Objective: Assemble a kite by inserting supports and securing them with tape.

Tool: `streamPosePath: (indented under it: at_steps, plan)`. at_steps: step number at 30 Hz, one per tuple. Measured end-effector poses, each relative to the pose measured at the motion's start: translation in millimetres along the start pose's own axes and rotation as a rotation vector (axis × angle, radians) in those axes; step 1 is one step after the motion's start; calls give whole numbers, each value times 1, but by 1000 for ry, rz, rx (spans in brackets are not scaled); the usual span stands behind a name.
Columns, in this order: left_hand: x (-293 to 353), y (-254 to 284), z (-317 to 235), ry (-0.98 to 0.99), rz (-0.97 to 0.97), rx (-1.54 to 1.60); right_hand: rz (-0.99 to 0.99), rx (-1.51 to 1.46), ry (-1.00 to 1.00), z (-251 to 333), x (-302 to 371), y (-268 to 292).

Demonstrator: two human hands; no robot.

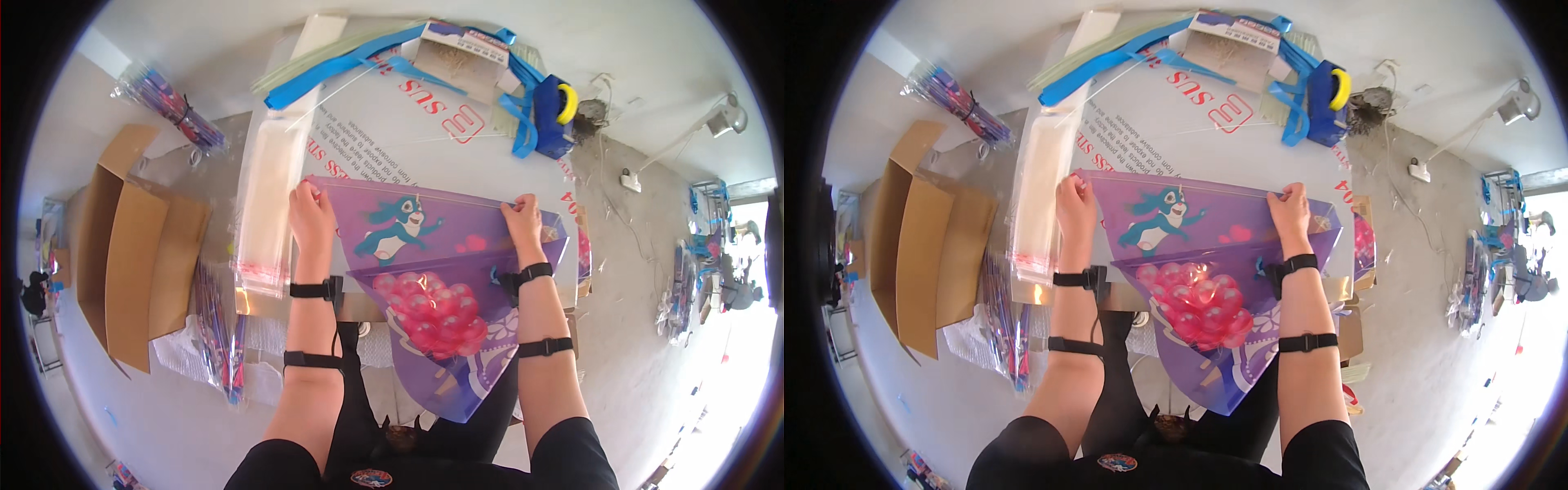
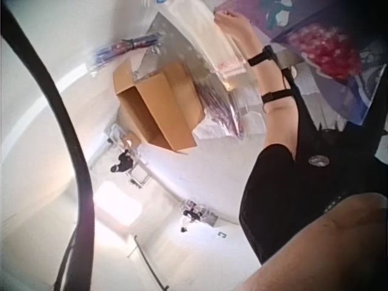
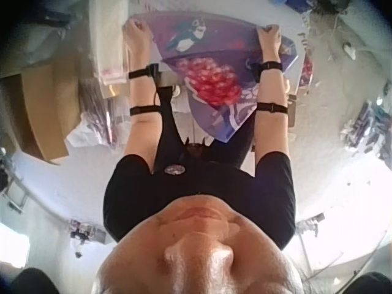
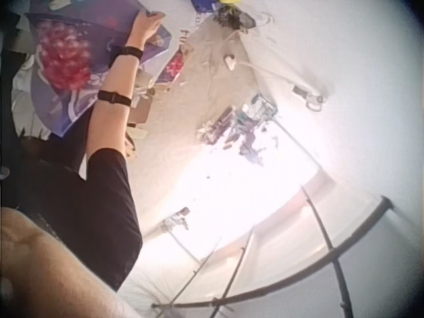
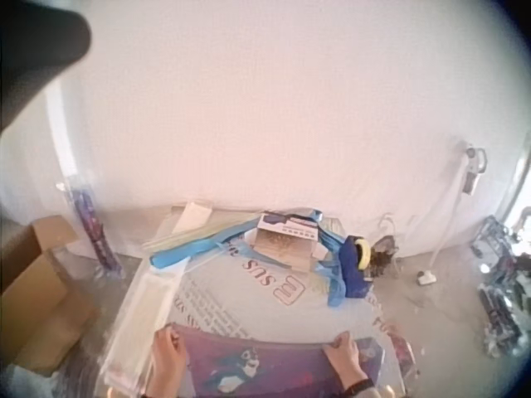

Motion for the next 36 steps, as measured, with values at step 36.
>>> streamPosePath:
  at_steps: [36]
  plan:
    - [115,2,-38,-281,320,-382,348,373,1174,134,87,-42]
Point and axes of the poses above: each hand's wrist, its own x-axis away from the middle knuckle, its own y-axis out of the back of the hand, z = x × y, the point moved 6 cm from there along -x, towards the middle knuckle, and after that the axes turned 9 degrees about -y, right-handed, at the moved point
